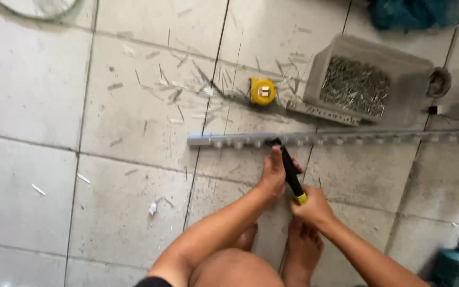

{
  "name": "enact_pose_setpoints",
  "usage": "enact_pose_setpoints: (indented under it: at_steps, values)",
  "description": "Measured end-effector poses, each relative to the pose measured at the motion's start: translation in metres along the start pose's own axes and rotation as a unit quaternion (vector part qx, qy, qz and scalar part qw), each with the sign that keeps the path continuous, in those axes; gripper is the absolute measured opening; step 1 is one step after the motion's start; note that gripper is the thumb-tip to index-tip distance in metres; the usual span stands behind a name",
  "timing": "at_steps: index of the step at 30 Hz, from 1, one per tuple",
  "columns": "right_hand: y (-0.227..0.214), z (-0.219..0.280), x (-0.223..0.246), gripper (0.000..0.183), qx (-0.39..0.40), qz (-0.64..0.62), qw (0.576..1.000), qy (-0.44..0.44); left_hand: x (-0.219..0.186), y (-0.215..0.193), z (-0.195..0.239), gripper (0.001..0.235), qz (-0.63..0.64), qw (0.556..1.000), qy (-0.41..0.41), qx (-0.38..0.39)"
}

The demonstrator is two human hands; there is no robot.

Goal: Using a hand riveter to attach plastic components to a metal rail while working on the floor.

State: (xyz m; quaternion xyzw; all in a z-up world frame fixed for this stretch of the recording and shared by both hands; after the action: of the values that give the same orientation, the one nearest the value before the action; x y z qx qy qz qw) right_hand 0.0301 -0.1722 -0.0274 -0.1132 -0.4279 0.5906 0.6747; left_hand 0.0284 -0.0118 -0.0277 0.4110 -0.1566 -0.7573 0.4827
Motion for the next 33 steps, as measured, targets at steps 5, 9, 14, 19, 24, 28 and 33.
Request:
enact_pose_setpoints:
  at_steps: [5,9,14,19,24,28,33]
  values:
    - [-0.036,0.014,0.033,0.031,0.014,0.003,1.000,-0.025,-0.007,0.006,0.002,0.073,0.013,0.999,0.015,0.041]
    - [-0.108,0.062,0.029,0.032,0.170,0.163,0.967,-0.094,-0.046,0.002,0.029,0.070,-0.348,0.933,0.013,0.088]
    - [-0.215,0.060,0.109,0.020,0.210,0.091,0.970,-0.080,-0.145,0.029,0.071,0.050,-0.392,0.893,0.145,0.165]
    - [-0.254,-0.062,0.142,0.023,-0.054,0.189,0.966,-0.170,-0.179,0.012,0.093,0.051,-0.527,0.819,0.197,0.114]
    - [-0.245,-0.170,0.108,0.039,-0.164,0.159,0.929,-0.292,-0.173,0.009,0.131,0.036,-0.667,0.739,0.040,0.089]
    - [-0.246,-0.161,0.123,0.026,-0.167,0.132,0.931,-0.295,-0.178,0.018,0.146,0.036,-0.624,0.772,0.075,0.093]
    - [-0.247,-0.146,0.128,0.025,-0.130,0.022,0.967,-0.217,-0.174,0.024,0.148,0.041,-0.650,0.746,0.106,0.099]
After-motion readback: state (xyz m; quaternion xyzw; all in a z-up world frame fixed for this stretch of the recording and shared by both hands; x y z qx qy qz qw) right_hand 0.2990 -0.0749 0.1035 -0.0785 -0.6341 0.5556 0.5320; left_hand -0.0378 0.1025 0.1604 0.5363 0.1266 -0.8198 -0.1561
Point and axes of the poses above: each hand's wrist, its own z-axis away from the middle knuckle, its own y-axis out of the palm, x = y × z, the point moved 1 cm from there along -z, towards the middle knuckle, and after that the axes turned 8 degrees about -y, right-handed, at the moved point
